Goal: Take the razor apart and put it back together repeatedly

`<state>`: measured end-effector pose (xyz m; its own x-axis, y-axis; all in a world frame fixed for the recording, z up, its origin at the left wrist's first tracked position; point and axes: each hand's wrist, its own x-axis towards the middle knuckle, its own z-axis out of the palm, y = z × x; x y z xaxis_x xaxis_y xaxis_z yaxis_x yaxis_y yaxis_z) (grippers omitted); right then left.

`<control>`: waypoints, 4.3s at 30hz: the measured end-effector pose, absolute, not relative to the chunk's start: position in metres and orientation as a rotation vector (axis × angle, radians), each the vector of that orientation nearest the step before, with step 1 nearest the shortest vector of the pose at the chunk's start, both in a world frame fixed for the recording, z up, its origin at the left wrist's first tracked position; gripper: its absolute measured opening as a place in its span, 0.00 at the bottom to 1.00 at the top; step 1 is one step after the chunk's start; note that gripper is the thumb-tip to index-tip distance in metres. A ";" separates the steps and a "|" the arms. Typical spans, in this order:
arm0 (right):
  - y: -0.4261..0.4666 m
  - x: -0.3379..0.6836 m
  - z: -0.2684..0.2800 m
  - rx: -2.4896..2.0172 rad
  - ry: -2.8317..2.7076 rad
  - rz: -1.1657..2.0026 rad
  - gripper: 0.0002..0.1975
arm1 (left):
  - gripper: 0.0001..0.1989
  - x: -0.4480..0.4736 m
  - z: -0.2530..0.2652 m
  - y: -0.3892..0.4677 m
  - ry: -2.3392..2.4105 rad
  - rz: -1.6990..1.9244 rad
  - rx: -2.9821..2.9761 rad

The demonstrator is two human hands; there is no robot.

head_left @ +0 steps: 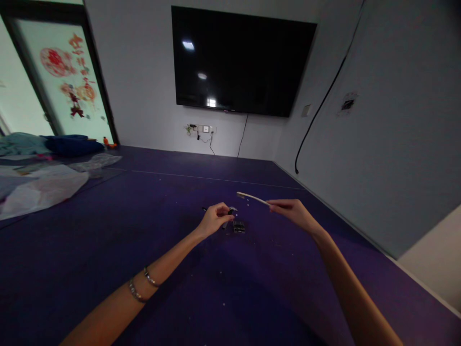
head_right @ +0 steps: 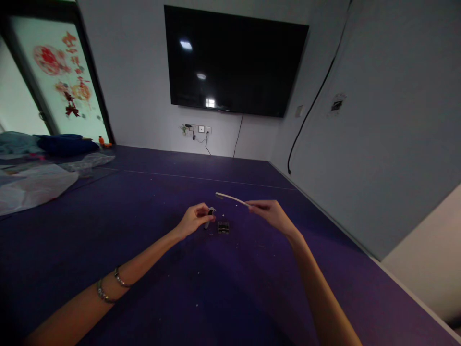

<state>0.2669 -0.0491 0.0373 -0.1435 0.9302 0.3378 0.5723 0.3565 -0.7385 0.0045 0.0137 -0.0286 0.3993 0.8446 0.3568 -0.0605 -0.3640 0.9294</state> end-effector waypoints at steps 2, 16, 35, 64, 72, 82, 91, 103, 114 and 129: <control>-0.054 0.260 0.040 -1.319 -1.825 0.594 0.17 | 0.12 0.005 -0.026 0.011 0.696 1.142 1.656; -0.059 0.246 0.043 -1.310 -1.870 0.545 0.14 | 0.09 0.001 -0.021 0.002 0.736 1.107 1.743; -0.068 0.235 0.049 -1.227 -1.900 0.536 0.12 | 0.09 -0.003 -0.017 -0.007 0.644 1.128 1.687; -0.073 0.238 0.050 -1.223 -1.897 0.548 0.14 | 0.08 0.001 -0.012 -0.025 0.600 1.155 1.625; -0.075 0.237 0.053 -1.252 -1.864 0.527 0.12 | 0.08 -0.003 -0.011 -0.021 0.591 1.173 1.656; -0.069 0.246 0.046 -1.243 -1.854 0.530 0.13 | 0.09 -0.003 -0.013 -0.019 0.572 1.183 1.677; -0.067 0.247 0.044 -1.218 -1.861 0.552 0.13 | 0.09 -0.002 -0.014 -0.018 0.561 1.172 1.663; -0.066 0.248 0.042 -1.211 -1.859 0.613 0.12 | 0.08 -0.001 -0.013 -0.020 0.559 1.168 1.645; -0.064 0.247 0.040 -1.212 -1.895 0.630 0.12 | 0.08 -0.002 -0.014 -0.019 0.586 1.177 1.692; -0.064 0.253 0.037 -1.245 -1.778 0.634 0.15 | 0.09 -0.002 -0.010 -0.024 0.556 1.161 1.612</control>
<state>0.2526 -0.0640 0.0366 -0.1404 0.9248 0.3537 0.4924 0.3751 -0.7854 -0.0021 -0.0235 -0.0101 0.4268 0.8062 0.4098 -0.1862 -0.3651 0.9122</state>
